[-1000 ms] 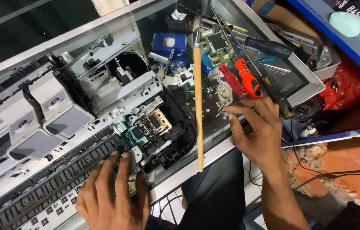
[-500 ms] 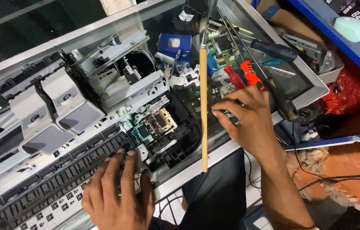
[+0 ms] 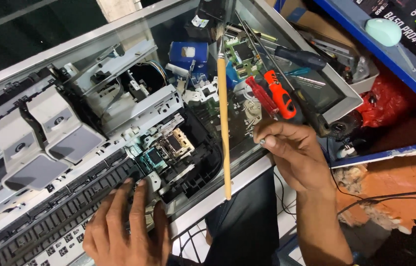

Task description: The person uses a screwdriver to loosen screws on a disassembled printer, removes a metal rail, and then reattaches it. They continue to adjust internal components and secure the rail with screws.

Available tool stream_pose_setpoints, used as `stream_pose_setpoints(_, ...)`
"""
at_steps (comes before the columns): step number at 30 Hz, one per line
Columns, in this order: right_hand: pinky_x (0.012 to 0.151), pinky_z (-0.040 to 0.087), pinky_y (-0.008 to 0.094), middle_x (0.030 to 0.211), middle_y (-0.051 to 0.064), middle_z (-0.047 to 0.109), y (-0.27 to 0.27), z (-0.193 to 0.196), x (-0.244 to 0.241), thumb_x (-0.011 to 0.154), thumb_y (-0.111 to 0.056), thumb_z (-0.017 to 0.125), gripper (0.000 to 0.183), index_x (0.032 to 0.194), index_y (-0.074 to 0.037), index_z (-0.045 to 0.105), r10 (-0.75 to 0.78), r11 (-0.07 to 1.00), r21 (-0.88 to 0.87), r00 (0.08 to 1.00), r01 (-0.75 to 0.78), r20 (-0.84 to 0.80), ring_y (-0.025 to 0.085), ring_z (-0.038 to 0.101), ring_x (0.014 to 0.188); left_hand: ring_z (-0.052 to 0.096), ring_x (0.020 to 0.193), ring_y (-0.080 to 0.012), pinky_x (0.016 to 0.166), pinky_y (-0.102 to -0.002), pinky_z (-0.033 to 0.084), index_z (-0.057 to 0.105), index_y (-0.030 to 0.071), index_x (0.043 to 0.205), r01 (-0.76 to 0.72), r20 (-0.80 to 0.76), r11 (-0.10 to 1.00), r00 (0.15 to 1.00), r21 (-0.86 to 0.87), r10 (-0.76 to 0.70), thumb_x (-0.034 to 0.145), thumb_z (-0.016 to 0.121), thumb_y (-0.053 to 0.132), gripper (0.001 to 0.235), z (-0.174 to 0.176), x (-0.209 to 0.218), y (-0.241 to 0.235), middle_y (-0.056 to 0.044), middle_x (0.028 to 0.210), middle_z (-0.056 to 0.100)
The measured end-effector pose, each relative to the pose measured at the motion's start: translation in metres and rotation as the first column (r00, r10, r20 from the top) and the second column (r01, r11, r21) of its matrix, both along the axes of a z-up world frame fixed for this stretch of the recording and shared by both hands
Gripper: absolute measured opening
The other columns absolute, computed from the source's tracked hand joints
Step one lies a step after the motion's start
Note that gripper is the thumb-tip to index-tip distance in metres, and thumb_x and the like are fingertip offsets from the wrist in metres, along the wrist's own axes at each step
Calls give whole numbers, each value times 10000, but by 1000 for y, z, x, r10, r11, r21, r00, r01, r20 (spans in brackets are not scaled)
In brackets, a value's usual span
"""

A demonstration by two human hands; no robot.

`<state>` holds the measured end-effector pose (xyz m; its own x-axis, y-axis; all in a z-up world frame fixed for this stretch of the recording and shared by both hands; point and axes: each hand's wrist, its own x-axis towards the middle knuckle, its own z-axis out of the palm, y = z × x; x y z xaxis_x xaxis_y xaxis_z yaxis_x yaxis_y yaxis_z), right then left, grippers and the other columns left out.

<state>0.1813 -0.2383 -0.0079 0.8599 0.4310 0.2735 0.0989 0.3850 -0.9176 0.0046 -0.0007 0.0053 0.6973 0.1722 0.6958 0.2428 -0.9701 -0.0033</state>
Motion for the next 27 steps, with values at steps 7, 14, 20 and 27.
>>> stream_pose_setpoints(7,923,528,329,956,62,721,-1,9,2,956,-86,715,90,1029,-46,749,-151,982,-100,985,159,84,195,654,959,679,1156,-325,1014,-412,451,755,124,1282,-1,-42,1000,999,-21,0,994,662,344,374,1,-2,-1,-120,1297,741)
stream_pose_setpoints(14,880,461,322,991,30,717,-10,9,1,935,-123,799,97,1031,-127,781,-205,594,-499,719,630,664,161,607,931,685,1137,-322,1001,-421,476,761,146,1279,-16,-46,1000,999,-14,15,996,630,358,377,-3,-2,1,-104,1289,751)
stream_pose_setpoints(20,822,371,370,992,-1,715,-15,-1,4,896,-215,830,173,1063,-175,809,-9,421,-568,629,707,777,190,537,923,680,1148,-324,1011,-418,460,752,139,1289,-15,-54,1000,998,-23,14,993,651,341,373,0,-3,0,-108,1302,743)
stream_pose_setpoints(27,814,415,344,1073,27,718,-21,-3,14,859,-195,864,301,1150,-184,787,33,409,-562,604,719,796,189,557,946,673,1156,-300,969,-390,435,739,128,1310,-7,-62,1000,998,13,7,995,651,393,421,-3,-4,4,-115,1308,737)
